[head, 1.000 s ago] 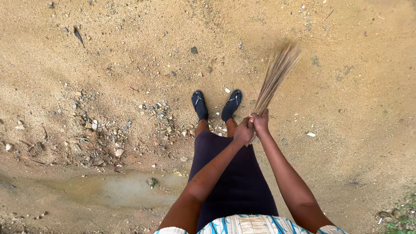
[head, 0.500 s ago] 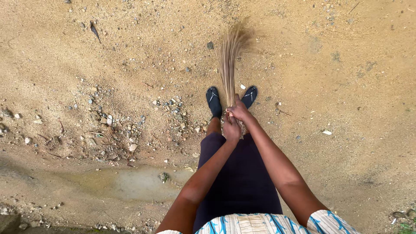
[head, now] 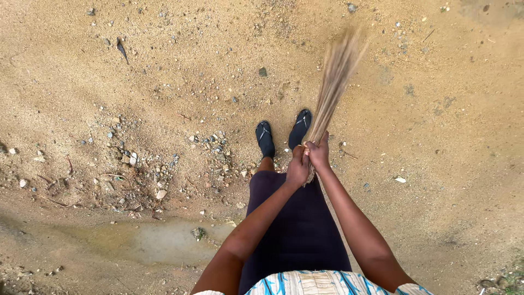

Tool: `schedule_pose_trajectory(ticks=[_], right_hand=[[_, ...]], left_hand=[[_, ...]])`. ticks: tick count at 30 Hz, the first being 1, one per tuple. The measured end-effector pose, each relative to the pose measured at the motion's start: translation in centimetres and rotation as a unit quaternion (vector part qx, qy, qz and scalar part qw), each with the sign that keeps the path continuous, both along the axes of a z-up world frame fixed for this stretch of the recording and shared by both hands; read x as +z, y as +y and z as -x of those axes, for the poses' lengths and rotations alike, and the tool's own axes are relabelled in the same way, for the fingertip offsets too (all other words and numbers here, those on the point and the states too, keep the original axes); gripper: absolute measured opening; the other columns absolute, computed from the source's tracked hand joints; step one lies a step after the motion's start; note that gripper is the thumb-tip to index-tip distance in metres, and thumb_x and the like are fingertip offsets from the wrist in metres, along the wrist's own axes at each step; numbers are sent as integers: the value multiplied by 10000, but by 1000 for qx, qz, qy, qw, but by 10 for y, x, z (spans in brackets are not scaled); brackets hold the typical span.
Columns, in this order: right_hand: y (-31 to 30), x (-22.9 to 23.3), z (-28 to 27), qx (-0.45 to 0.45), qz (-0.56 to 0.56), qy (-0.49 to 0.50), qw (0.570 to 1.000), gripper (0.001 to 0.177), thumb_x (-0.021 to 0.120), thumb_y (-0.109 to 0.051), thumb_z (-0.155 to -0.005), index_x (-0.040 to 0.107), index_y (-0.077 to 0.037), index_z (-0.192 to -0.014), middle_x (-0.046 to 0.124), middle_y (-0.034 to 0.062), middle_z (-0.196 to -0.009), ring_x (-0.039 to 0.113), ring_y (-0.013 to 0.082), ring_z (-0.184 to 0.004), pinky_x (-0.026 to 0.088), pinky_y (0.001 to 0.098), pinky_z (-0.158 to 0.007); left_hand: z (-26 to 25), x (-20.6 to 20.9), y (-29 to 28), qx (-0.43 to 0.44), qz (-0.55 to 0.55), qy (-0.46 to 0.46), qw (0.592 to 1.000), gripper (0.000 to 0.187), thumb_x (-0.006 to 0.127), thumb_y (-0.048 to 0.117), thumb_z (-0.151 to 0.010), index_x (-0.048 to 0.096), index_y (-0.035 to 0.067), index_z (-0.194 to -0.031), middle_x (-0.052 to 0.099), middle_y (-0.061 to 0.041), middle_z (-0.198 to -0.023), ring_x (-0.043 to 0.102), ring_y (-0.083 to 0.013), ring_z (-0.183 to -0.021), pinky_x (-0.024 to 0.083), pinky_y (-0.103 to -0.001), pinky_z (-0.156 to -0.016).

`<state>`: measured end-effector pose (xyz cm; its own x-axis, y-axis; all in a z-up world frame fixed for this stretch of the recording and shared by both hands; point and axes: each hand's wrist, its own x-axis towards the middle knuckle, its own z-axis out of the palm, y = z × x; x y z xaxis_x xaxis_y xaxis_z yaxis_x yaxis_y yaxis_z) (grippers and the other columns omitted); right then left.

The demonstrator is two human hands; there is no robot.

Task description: The person sweeps a dirt and gravel ground using a handheld broom made of sticks, moving debris across the surface.

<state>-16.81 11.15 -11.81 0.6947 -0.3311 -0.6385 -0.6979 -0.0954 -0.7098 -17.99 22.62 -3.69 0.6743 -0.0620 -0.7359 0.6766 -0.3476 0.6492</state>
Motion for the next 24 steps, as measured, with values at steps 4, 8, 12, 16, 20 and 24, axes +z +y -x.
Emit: schedule_pose_trajectory(ticks=[4, 8, 12, 16, 20, 24], right_hand=[[-14, -28, -33, -26, -7, 70, 997, 697, 697, -40, -853, 322, 105, -1422, 647, 214, -1075, 700, 267, -840, 586, 348, -655], [-20, -43, -74, 161, 0, 133, 978, 656, 738, -53, -843, 402, 90, -1388, 690, 238, -1070, 733, 275, -890, 616, 357, -717], [0, -50, -101, 304, 14, 179, 936, 829, 732, -112, -855, 262, 1, -1529, 703, 263, -1121, 725, 320, -951, 597, 392, -796], [10, -49, -117, 365, -7, 132, 921, 971, 768, -127, -852, 137, -2, -1578, 624, 305, -1257, 709, 332, -1058, 583, 403, -889], [1, -30, -126, 443, 8, 49, 895, 1055, 809, -121, -833, 83, -31, -1593, 581, 329, -1339, 653, 360, -1162, 526, 404, -983], [-25, 9, -127, 428, 10, 126, 895, 1039, 724, -129, -858, 58, -82, -1655, 635, 294, -1301, 703, 346, -1076, 559, 411, -941]], left_hand=[[-30, -55, -20, -15, -18, -12, 1000, 441, 475, 329, -1061, 612, 5, -1327, 673, -295, -1164, 656, -473, -1073, 509, -512, -925], [-35, -73, -37, 89, -48, 30, 994, 443, 437, 331, -1065, 634, 3, -1288, 709, -279, -1117, 686, -452, -1048, 522, -502, -908], [-44, -58, -38, 187, -82, 16, 979, 454, 405, 312, -1059, 609, 0, -1319, 707, -292, -1096, 685, -452, -1024, 510, -505, -886], [-51, -47, -46, 285, -90, -39, 953, 465, 402, 286, -1090, 551, -61, -1360, 659, -310, -1221, 647, -435, -1147, 477, -474, -974], [-45, -39, -69, 317, -121, -37, 940, 490, 398, 265, -1084, 498, -69, -1428, 629, -299, -1326, 609, -423, -1240, 450, -444, -1038], [-42, -20, -98, 298, -124, -92, 942, 491, 400, 205, -1072, 430, -65, -1481, 563, -318, -1385, 561, -438, -1279, 419, -457, -1066]])
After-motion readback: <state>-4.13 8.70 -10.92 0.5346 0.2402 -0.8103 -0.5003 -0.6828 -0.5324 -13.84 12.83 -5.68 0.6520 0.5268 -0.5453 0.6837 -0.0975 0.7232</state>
